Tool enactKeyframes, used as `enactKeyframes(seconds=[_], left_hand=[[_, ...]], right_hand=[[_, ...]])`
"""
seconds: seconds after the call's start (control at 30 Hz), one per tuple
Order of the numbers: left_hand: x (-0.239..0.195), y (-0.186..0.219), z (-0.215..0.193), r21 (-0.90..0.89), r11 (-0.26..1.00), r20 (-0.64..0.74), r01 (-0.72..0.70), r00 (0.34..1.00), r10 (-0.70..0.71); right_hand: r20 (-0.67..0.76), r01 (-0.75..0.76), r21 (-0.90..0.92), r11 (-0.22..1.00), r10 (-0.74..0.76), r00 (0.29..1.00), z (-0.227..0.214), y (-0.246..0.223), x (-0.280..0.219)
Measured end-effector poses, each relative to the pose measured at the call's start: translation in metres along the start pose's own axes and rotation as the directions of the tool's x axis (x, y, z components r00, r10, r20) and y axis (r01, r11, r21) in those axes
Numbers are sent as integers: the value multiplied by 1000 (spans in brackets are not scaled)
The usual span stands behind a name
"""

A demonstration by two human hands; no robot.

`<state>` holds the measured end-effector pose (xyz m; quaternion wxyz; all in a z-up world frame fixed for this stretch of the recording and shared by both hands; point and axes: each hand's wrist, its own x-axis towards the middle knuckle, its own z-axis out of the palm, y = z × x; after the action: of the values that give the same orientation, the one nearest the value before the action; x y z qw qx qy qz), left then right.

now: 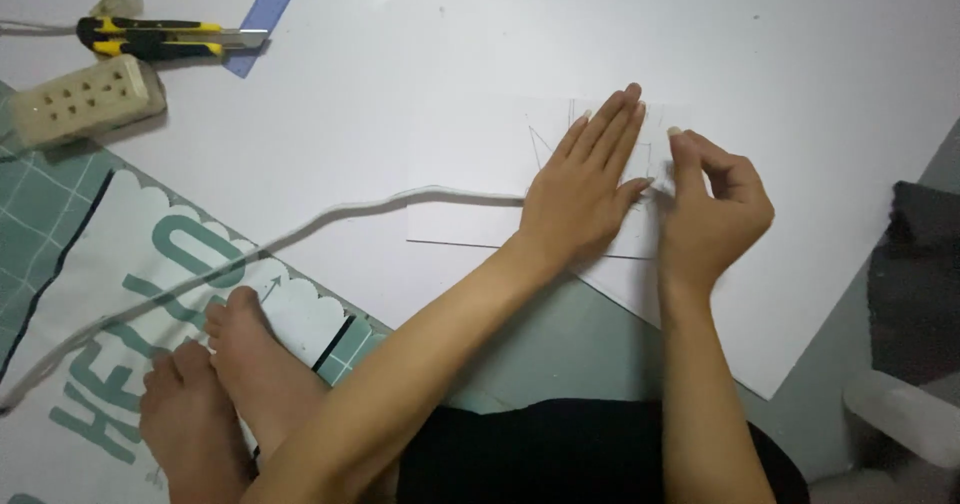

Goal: The person is gluing a white flexible cord onto a paper template to create a specific shape, likely for a decorative light or sign.

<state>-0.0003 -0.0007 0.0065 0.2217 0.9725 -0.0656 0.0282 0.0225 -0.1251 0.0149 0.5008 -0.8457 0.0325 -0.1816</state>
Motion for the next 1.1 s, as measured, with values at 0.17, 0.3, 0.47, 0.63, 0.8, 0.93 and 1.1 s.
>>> enactKeyframes(seconds=[0.17,0.3,0.47,0.63,0.8,0.93,1.1], left_hand=[[3,-1,15,124,992,-27,18,1000,-14],[2,1,12,88,996,6,35,999,-36],[-5,-5,12,-55,998,-59,-1,998,-3],[-40,-11,17,-89,993,-376,-80,926,41],[-76,-32,4,-82,994,-420,75,902,-103],[-70,-26,-13,-154,982,-440,110,882,-168],[-51,-20,-5,-171,980,-341,98,928,-152]], right_hand=[[-21,-39,-2,999,39,999,2,-8,1],[15,40,40,998,-41,999,3,-6,2],[45,-14,64,998,11,999,-1,-10,-4],[81,-66,6,998,65,995,-3,1,-10],[351,312,-38,949,-280,894,11,-5,-21],[405,408,-134,903,-326,854,7,2,-11],[550,332,-230,915,-160,820,-8,4,-4]])
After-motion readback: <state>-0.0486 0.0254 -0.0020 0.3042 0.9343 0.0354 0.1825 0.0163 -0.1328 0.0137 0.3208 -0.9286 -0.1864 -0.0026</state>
